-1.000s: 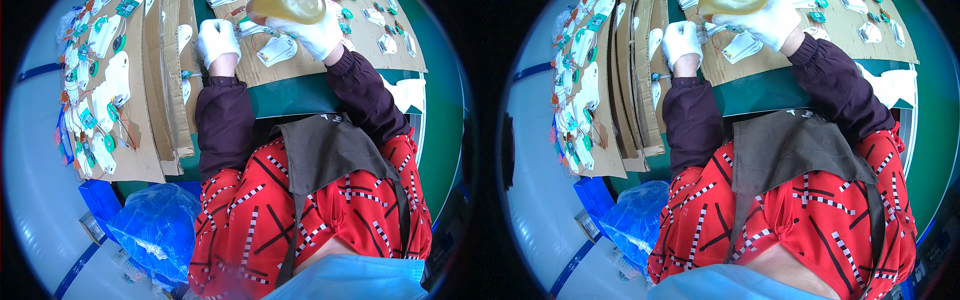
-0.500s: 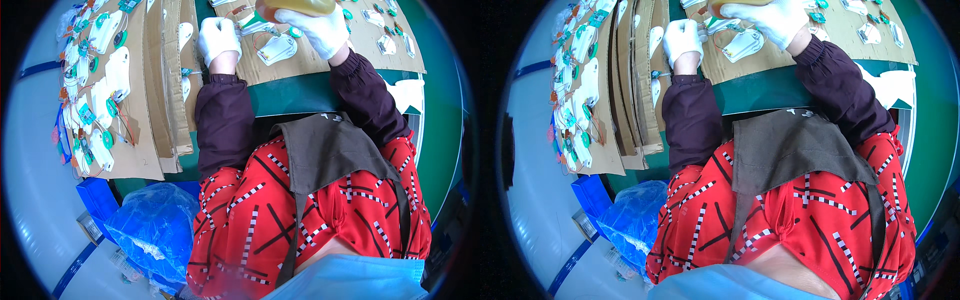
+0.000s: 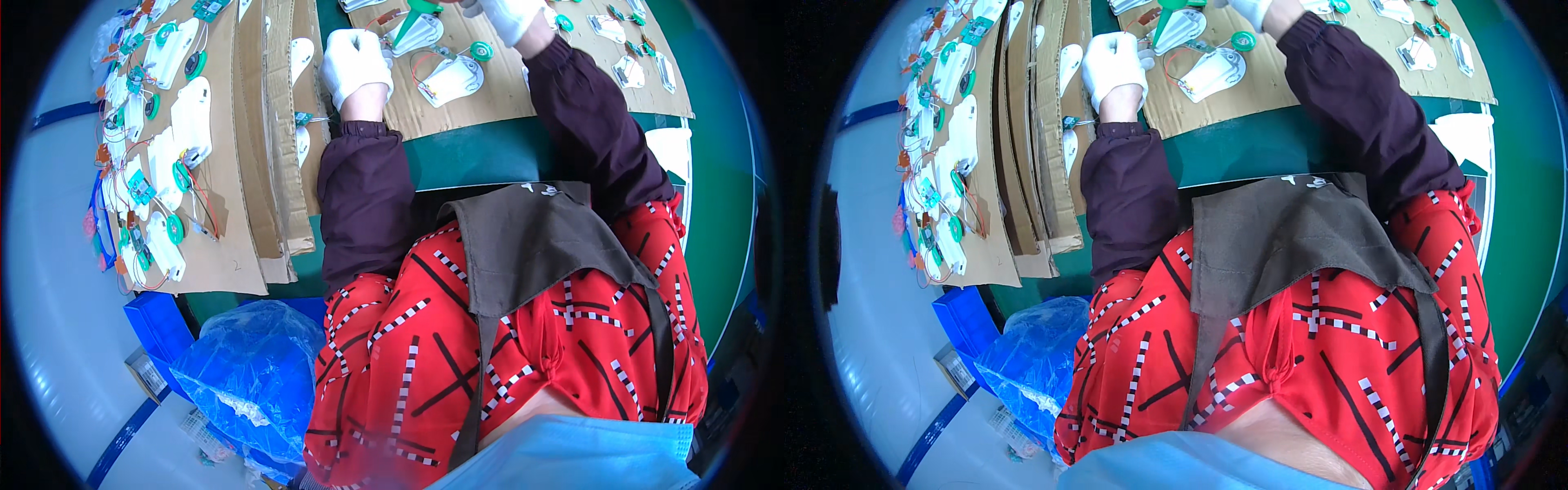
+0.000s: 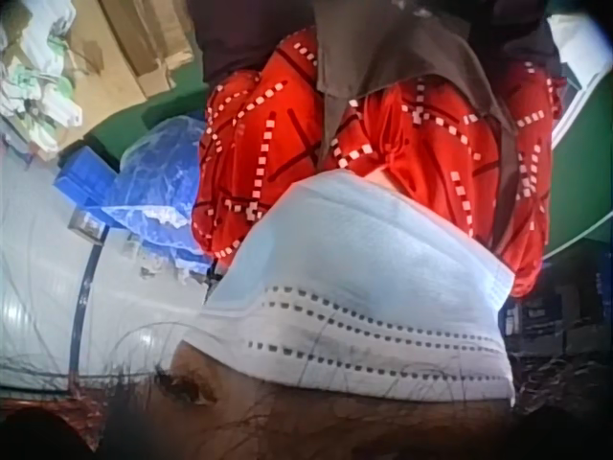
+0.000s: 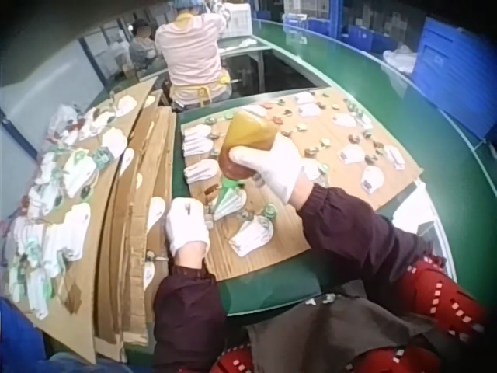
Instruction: Applying liquid from a squeeze bottle to small plastic components arranged on a cardboard template.
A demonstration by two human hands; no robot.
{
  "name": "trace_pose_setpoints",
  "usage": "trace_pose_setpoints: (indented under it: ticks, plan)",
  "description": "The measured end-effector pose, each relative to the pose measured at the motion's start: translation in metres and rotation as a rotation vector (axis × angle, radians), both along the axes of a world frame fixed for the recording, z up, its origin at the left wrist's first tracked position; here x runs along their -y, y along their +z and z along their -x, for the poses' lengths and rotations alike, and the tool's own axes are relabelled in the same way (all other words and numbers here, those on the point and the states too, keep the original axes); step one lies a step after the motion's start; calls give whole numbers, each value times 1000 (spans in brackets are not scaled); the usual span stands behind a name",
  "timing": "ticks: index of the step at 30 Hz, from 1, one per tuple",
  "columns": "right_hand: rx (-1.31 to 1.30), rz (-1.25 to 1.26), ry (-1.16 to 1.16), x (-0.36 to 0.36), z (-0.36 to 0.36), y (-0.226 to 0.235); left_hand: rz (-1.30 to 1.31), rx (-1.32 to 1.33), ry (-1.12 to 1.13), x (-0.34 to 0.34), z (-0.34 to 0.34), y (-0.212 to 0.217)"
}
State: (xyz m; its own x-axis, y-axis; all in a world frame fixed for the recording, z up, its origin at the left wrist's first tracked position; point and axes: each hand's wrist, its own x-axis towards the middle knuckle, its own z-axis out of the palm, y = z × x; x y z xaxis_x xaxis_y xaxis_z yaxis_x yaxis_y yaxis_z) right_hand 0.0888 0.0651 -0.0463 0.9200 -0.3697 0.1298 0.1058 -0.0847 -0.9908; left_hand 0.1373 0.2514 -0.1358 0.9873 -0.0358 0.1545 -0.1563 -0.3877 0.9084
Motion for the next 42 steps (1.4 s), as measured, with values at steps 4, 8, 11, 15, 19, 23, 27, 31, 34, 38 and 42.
trace_pose_setpoints:
  ticks: [4,8,11,15,19,23,27,31,34,38,42]
  plan:
    - [309,-16,103,15,-42,-19,14,-17,-16,6,-1,-3]
    - [25,82,13,8,-30,6,-19,3,2,4,0,-5]
    - [-40,112,-23,23,-32,2,-10,10,-11,9,5,-6]
    - [-57,123,-48,26,-32,2,38,-18,-27,13,9,0]
    - [28,61,-24,21,-32,0,42,-9,-37,12,9,-1]
    - [44,42,49,14,-22,6,30,-8,-23,9,9,-3]
    - [95,28,23,14,-19,2,54,-18,-34,12,11,6]
    - [67,42,-58,16,-13,-7,149,-80,-43,12,11,6]
    - [49,46,-101,15,-8,-10,172,-66,-40,10,9,6]
    - [53,40,-115,13,0,-10,139,-69,-34,9,9,8]
    - [61,6,-99,13,2,-13,145,-71,-36,9,9,9]
